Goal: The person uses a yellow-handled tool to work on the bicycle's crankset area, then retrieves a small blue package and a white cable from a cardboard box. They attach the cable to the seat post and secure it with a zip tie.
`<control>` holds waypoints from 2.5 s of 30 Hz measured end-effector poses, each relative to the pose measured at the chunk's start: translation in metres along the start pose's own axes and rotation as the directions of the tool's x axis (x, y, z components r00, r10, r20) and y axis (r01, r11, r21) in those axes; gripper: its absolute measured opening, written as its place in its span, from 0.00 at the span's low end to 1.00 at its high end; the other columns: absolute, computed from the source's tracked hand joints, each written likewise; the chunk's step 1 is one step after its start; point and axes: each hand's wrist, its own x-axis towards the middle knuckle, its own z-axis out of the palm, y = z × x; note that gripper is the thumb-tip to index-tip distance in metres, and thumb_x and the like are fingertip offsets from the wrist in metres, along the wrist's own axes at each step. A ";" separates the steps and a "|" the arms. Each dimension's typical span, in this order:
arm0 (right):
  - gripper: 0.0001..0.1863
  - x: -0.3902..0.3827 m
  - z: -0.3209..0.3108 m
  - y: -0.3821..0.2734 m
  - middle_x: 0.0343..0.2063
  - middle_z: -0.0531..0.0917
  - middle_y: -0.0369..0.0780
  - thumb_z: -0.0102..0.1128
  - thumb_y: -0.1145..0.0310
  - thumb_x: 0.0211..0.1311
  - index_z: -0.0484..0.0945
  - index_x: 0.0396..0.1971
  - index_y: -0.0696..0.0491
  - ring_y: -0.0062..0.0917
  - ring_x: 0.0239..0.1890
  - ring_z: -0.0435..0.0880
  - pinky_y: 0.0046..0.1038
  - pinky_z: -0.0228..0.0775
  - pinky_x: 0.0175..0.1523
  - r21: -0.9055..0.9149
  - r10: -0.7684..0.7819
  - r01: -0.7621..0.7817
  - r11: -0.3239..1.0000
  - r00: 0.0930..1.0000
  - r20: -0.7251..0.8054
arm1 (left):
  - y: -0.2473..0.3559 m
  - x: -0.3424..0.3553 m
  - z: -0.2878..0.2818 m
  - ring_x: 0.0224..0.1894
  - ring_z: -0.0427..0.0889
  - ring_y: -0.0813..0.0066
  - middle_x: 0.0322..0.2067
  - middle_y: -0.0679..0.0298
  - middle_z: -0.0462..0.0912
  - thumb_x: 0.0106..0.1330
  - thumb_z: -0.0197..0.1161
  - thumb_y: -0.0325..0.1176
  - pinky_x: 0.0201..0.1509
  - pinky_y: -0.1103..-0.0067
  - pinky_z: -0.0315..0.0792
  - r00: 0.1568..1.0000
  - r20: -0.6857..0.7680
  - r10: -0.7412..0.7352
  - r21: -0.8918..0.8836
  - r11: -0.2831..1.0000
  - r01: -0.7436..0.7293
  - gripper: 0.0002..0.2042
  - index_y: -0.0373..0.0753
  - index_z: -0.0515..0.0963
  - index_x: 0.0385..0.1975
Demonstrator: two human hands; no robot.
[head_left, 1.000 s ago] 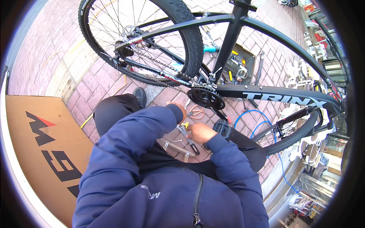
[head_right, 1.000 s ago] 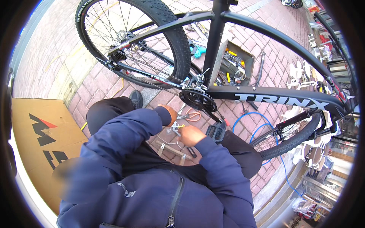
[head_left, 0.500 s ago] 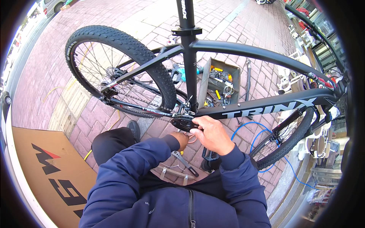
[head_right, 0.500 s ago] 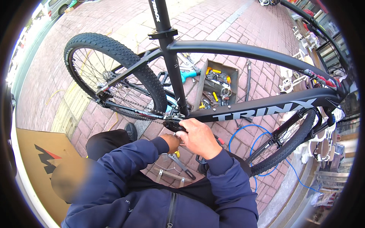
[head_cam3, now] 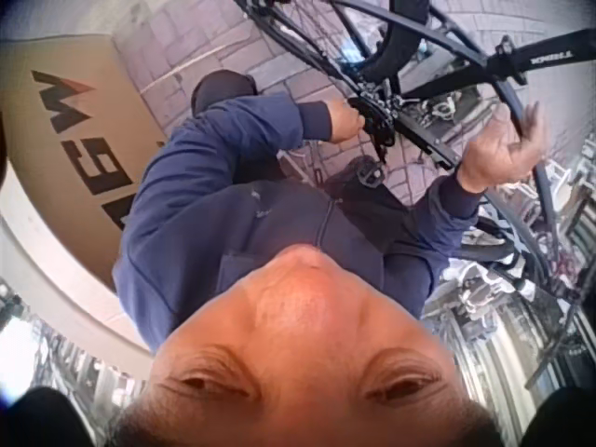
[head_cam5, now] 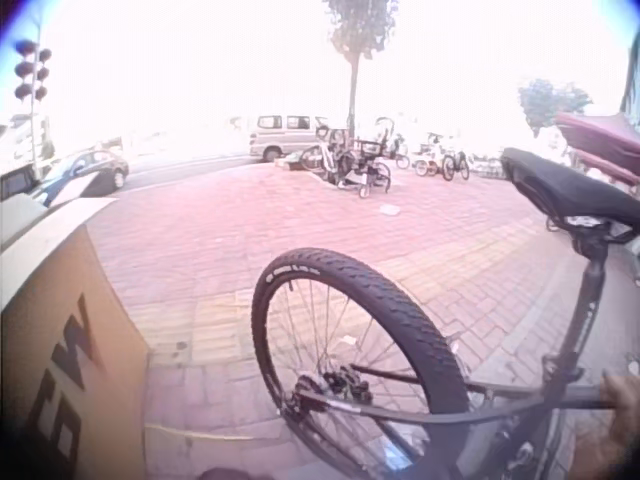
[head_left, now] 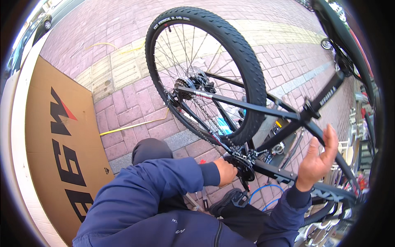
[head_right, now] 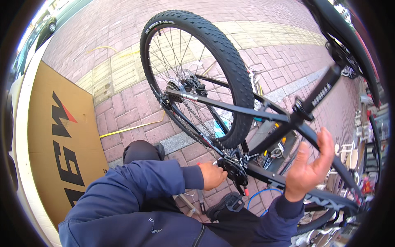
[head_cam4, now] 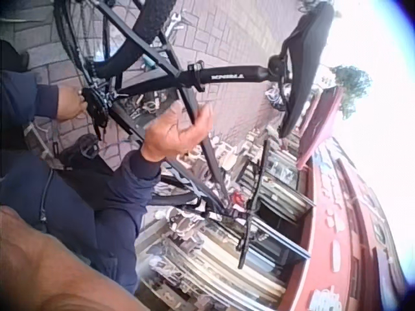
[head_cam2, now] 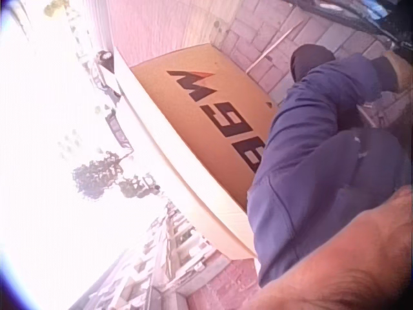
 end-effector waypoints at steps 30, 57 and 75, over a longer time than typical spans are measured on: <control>0.36 0.182 0.250 -0.128 0.52 0.76 0.58 0.70 0.63 0.58 0.64 0.62 0.61 0.53 0.57 0.74 0.47 0.66 0.61 -0.252 0.287 -0.135 0.958 0.463 0.839 | 0.011 -0.358 -0.254 0.62 0.75 0.60 0.55 0.56 0.80 0.63 0.65 0.37 0.73 0.50 0.52 0.014 -0.333 -0.943 -0.674 0.248 0.696 0.21 0.37 0.76 0.55; 0.25 0.208 0.261 -0.166 0.46 0.79 0.52 0.73 0.64 0.54 0.71 0.46 0.58 0.49 0.53 0.76 0.46 0.68 0.57 -0.568 0.628 -0.310 0.762 0.145 0.764 | -0.276 -0.493 -0.358 0.57 0.81 0.55 0.55 0.46 0.81 0.61 0.67 0.49 0.60 0.68 0.73 0.423 0.443 -0.790 -0.441 0.219 0.870 0.29 0.34 0.77 0.56; 0.40 0.285 0.381 -0.229 0.77 0.33 0.49 0.53 0.42 0.69 0.53 0.75 0.42 0.53 0.77 0.40 0.59 0.47 0.73 -0.633 0.800 -0.508 -0.584 -0.492 -0.344 | -0.602 -0.468 -0.604 0.37 0.87 0.67 0.38 0.54 0.87 0.67 0.60 0.39 0.43 0.71 0.79 0.569 0.443 -0.693 -0.218 0.533 0.818 0.16 0.33 0.82 0.46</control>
